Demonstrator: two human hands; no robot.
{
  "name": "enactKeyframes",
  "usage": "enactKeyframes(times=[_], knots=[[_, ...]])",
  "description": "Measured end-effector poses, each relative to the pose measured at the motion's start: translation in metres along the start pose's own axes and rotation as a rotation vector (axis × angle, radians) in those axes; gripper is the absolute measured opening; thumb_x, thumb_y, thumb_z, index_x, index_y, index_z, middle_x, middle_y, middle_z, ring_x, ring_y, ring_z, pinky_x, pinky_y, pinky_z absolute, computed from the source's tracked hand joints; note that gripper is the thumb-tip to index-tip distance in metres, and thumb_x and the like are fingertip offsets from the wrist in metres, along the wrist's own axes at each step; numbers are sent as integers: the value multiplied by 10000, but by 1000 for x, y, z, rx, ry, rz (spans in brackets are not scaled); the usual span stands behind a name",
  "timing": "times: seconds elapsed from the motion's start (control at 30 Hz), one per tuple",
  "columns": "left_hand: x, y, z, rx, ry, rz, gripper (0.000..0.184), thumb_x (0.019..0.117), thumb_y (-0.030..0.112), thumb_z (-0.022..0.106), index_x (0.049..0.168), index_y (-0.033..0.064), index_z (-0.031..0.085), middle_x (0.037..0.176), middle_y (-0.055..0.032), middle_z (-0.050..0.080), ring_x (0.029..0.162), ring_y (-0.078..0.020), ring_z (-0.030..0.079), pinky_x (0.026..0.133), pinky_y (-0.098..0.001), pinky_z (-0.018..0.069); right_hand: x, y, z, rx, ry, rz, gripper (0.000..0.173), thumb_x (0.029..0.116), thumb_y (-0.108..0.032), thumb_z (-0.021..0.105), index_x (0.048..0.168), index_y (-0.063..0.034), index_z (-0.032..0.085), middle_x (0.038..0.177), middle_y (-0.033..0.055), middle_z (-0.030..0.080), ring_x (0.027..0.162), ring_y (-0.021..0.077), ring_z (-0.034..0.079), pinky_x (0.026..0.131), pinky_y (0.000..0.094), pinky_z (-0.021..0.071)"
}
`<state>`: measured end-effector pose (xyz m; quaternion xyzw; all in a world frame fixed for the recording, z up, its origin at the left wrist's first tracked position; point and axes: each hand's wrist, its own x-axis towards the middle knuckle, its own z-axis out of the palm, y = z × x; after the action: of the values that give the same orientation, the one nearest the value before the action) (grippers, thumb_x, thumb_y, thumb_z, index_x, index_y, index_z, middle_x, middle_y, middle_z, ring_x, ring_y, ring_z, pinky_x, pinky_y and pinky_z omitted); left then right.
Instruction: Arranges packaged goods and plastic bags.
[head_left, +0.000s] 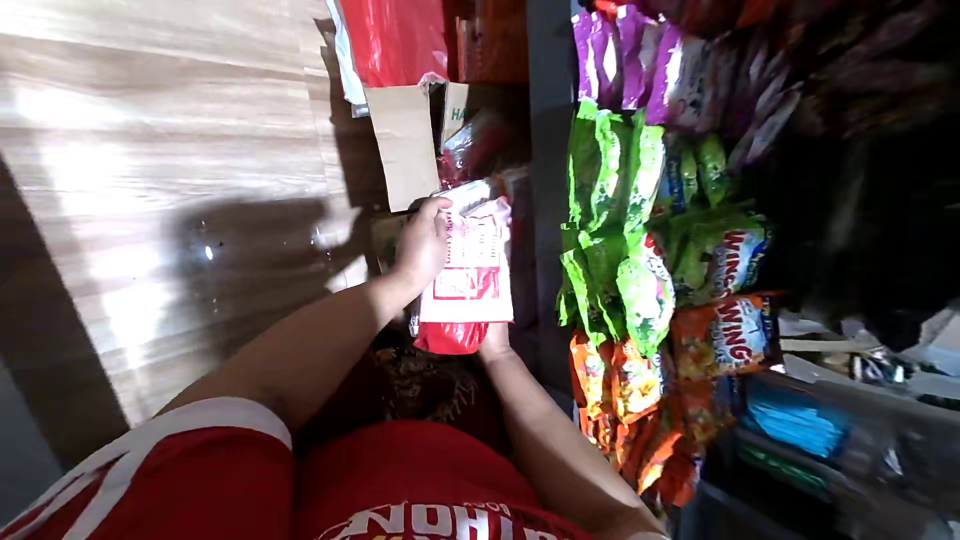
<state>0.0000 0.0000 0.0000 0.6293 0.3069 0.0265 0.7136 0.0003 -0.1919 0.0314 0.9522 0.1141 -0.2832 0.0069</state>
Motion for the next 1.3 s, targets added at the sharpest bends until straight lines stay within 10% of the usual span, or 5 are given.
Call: enactKeyframes(times=[0.27,0.53,0.97,1.07,1.3], knots=[[1,0,14,6,80,-42,361,1096,87,400,1430,69,534,1319,-203,644,1234,-351,630,1050,-543,496,-74,8,-36,801,83,105,543,986,-71,387,1520,11,437,1532,160,493,1338,157,542,1084,345,479],[-22,20,25,-121,-143,-119,340,1084,143,478,1396,65,589,1371,-193,615,1288,-318,587,1095,-506,464,-48,-30,-10,-47,304,-404,849,861,-392,758,1535,10,435,1602,355,301,1473,581,284,1059,774,346],[60,78,12,776,-474,33,566,1019,363,562,1450,-1,509,1375,-249,602,1287,-412,577,1106,-660,368,-7,13,27,-120,400,-481,903,764,-495,801,1480,-15,531,1556,391,351,1359,624,427,1113,700,358],[-1,97,38,789,-543,61,555,961,115,644,1457,-65,473,1391,-277,555,1213,-456,599,955,-624,517,-7,15,29,-174,303,-409,758,816,-527,742,1298,51,655,1409,385,527,1300,587,509,1119,667,374],[-30,89,57,852,-603,71,566,1059,58,434,1567,-109,250,1655,-310,211,1517,-473,275,1227,-564,259,-15,-39,-21,-500,-321,-126,625,1027,-478,499,1455,-27,565,1514,213,529,1473,413,401,1249,576,184]])
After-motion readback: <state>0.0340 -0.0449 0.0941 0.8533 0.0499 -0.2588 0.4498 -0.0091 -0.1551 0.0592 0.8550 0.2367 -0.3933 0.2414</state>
